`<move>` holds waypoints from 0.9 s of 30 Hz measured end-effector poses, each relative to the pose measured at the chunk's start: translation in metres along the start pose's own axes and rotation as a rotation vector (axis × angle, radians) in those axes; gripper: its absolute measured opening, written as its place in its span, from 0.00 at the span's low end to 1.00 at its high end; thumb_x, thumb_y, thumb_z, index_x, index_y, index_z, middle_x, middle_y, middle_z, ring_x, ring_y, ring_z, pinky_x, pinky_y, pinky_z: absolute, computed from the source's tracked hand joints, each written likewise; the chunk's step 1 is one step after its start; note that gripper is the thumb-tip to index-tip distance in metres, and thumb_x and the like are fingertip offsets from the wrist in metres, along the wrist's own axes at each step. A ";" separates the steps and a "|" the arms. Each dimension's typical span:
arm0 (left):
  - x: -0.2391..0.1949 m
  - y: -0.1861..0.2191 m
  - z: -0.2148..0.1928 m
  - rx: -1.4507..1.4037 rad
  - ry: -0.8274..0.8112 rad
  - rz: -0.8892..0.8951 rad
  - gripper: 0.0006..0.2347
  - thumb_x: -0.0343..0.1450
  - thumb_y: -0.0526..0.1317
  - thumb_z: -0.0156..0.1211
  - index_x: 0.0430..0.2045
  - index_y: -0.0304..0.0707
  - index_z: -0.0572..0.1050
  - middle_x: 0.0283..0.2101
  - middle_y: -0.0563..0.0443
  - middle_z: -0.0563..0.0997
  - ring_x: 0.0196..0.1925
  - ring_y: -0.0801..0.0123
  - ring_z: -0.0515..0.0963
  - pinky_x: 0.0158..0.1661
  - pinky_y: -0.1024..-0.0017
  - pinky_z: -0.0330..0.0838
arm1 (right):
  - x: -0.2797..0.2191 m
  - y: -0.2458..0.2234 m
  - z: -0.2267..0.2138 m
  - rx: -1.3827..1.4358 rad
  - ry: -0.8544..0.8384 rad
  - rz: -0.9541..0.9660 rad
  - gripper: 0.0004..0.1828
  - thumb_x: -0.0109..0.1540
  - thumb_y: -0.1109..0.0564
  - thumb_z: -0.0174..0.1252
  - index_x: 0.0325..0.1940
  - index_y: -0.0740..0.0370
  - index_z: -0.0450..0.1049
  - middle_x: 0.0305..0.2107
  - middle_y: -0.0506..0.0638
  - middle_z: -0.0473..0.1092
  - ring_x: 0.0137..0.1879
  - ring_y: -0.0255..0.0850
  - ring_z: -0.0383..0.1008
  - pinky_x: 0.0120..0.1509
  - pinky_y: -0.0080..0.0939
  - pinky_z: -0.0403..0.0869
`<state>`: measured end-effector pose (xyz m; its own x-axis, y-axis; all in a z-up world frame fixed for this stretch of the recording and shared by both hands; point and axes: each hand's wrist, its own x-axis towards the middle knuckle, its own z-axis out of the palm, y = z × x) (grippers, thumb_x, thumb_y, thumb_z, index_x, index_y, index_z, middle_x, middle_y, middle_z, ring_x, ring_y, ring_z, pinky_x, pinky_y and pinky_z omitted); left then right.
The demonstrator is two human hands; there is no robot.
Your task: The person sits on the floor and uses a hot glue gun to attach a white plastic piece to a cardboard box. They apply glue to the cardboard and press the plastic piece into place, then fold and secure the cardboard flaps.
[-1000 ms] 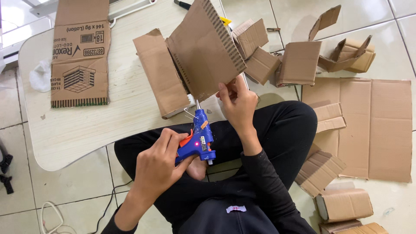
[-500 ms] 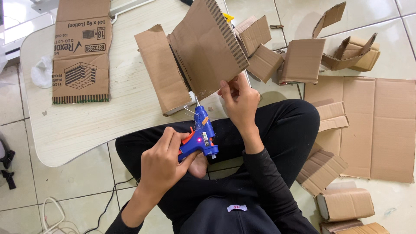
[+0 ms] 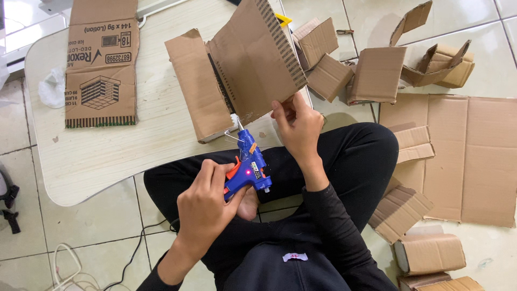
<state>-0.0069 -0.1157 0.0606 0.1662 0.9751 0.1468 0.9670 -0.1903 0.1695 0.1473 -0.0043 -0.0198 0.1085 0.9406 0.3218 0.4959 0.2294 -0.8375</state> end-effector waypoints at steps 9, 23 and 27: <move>-0.006 0.021 0.001 0.294 0.001 -0.090 0.15 0.58 0.54 0.59 0.29 0.49 0.67 0.28 0.61 0.63 0.27 0.80 0.71 0.15 0.79 0.61 | -0.002 0.000 0.001 -0.042 0.063 -0.111 0.13 0.56 0.52 0.53 0.21 0.58 0.62 0.13 0.39 0.67 0.19 0.29 0.64 0.26 0.30 0.62; -0.019 0.026 -0.006 0.205 -0.008 -0.060 0.17 0.58 0.53 0.60 0.30 0.45 0.67 0.29 0.59 0.64 0.26 0.79 0.72 0.16 0.80 0.63 | -0.002 0.001 0.001 -0.019 0.049 -0.085 0.12 0.55 0.54 0.54 0.21 0.58 0.62 0.14 0.40 0.68 0.20 0.29 0.66 0.27 0.30 0.63; -0.013 0.026 -0.009 0.180 0.028 -0.021 0.15 0.58 0.51 0.61 0.30 0.46 0.68 0.29 0.60 0.64 0.24 0.80 0.71 0.15 0.81 0.61 | -0.002 0.000 0.000 -0.035 0.046 -0.080 0.12 0.56 0.52 0.53 0.22 0.57 0.61 0.14 0.39 0.68 0.20 0.30 0.66 0.27 0.31 0.63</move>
<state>0.0143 -0.1346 0.0721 0.1424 0.9746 0.1727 0.9896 -0.1439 -0.0042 0.1466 -0.0064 -0.0202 0.1059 0.9068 0.4080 0.5340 0.2942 -0.7926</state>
